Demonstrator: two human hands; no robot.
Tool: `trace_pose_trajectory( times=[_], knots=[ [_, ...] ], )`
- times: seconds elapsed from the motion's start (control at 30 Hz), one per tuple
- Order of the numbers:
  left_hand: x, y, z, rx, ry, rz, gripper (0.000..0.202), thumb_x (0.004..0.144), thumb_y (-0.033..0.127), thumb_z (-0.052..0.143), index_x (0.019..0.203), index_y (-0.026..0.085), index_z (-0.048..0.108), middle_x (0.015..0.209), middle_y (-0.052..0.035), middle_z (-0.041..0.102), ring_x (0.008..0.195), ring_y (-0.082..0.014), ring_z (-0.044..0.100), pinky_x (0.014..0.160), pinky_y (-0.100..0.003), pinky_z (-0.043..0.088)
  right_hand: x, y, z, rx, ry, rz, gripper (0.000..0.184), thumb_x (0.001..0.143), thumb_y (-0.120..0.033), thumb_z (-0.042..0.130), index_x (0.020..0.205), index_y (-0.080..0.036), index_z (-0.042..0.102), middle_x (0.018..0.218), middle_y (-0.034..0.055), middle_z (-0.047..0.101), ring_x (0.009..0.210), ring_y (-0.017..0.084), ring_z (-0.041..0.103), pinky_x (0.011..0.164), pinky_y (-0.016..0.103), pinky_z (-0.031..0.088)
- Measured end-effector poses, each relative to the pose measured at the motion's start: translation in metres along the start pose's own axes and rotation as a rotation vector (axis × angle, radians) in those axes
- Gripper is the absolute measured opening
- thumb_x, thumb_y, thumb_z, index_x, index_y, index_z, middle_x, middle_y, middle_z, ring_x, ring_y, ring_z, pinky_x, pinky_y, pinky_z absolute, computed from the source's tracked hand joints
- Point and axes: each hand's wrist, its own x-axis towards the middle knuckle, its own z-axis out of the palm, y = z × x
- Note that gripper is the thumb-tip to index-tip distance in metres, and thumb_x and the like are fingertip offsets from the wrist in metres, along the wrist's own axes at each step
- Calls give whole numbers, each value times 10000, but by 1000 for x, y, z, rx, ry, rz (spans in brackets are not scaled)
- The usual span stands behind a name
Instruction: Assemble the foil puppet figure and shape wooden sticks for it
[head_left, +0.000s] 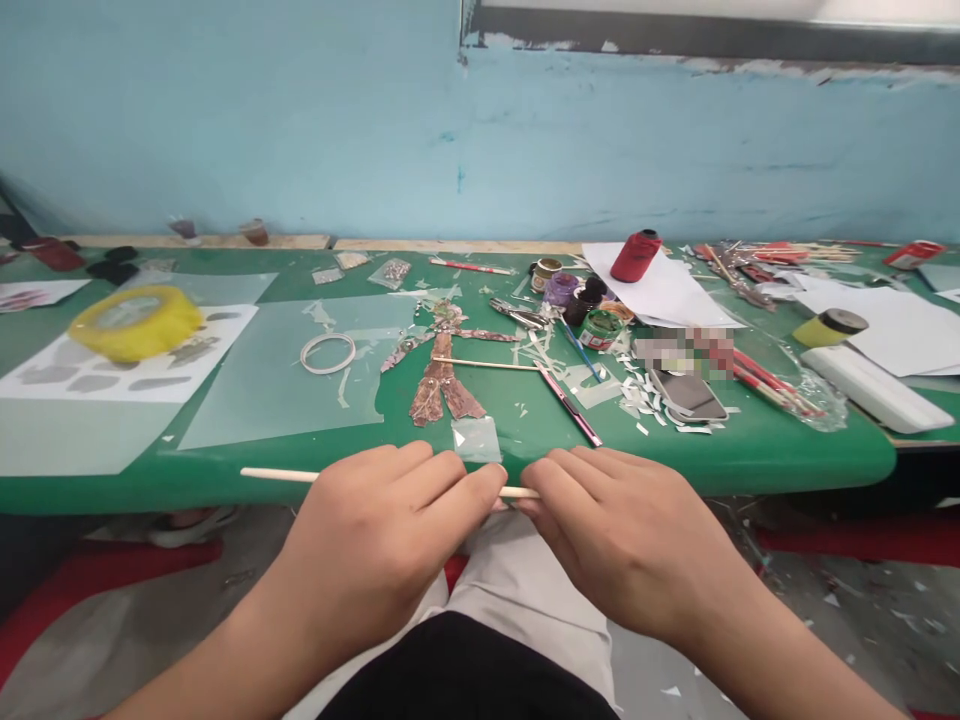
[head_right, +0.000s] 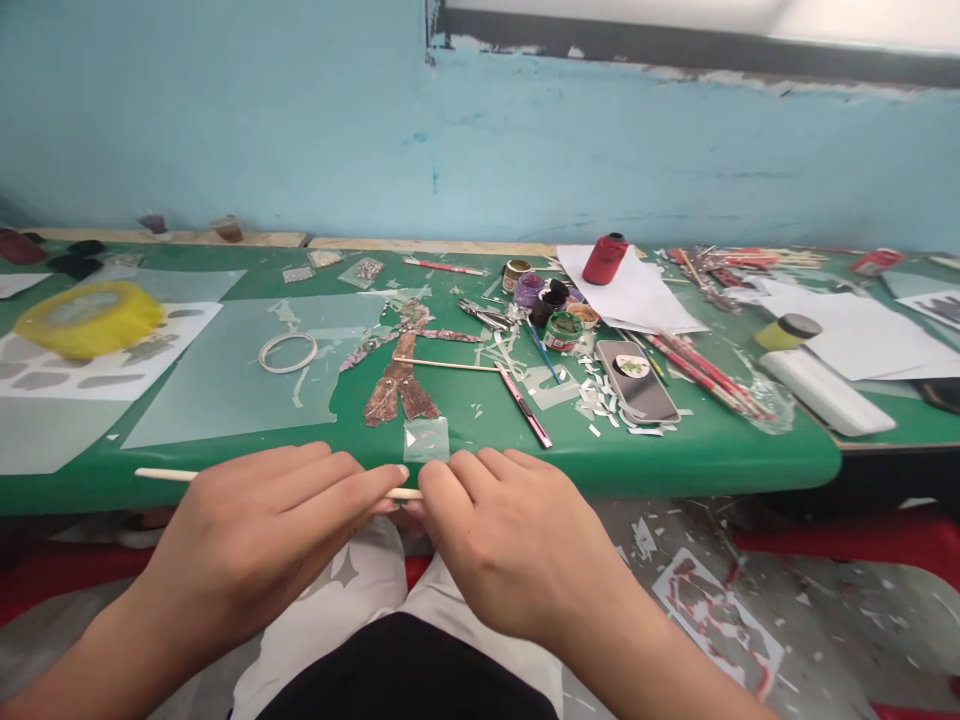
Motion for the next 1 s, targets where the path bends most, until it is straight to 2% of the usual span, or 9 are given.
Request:
trace_pose_trajectory(
  times=[0.1,0.23,0.57,0.83,1.0],
  knots=[
    [1,0,1,0,-20,26,276,905,148,419,1053,214,642,682,3,631,577,-136,530,519,-281,364,1,0,1,-21,-6,-11,352,985,-213,343,672,-196,503,558,-13,462,491,133,366,515,290,247],
    [4,1,2,7,-40,31,242,911,153,421,1005,200,639,630,12,575,544,-135,490,499,-285,321,2,0,3,-50,19,-9,381,986,-236,352,634,-196,495,536,-15,439,482,134,348,510,293,236],
    [5,5,2,-21,2,3,247,942,184,398,980,216,640,581,32,529,491,-110,444,478,-276,281,-1,-1,6,-34,108,-14,411,982,-234,359,590,-199,479,507,-18,433,476,124,333,514,289,245],
    [3,8,8,-40,28,-20,264,936,145,392,989,202,644,596,34,558,505,-112,475,495,-274,291,-4,-1,12,-14,87,-3,426,990,-226,339,587,-194,474,504,-22,427,474,122,335,527,281,250],
    [1,8,15,-40,19,-42,252,947,178,402,965,203,652,591,38,559,508,-114,491,503,-276,300,-6,2,20,23,63,-11,444,1004,-244,302,598,-191,477,508,-19,459,469,119,363,535,274,246]
  ],
)
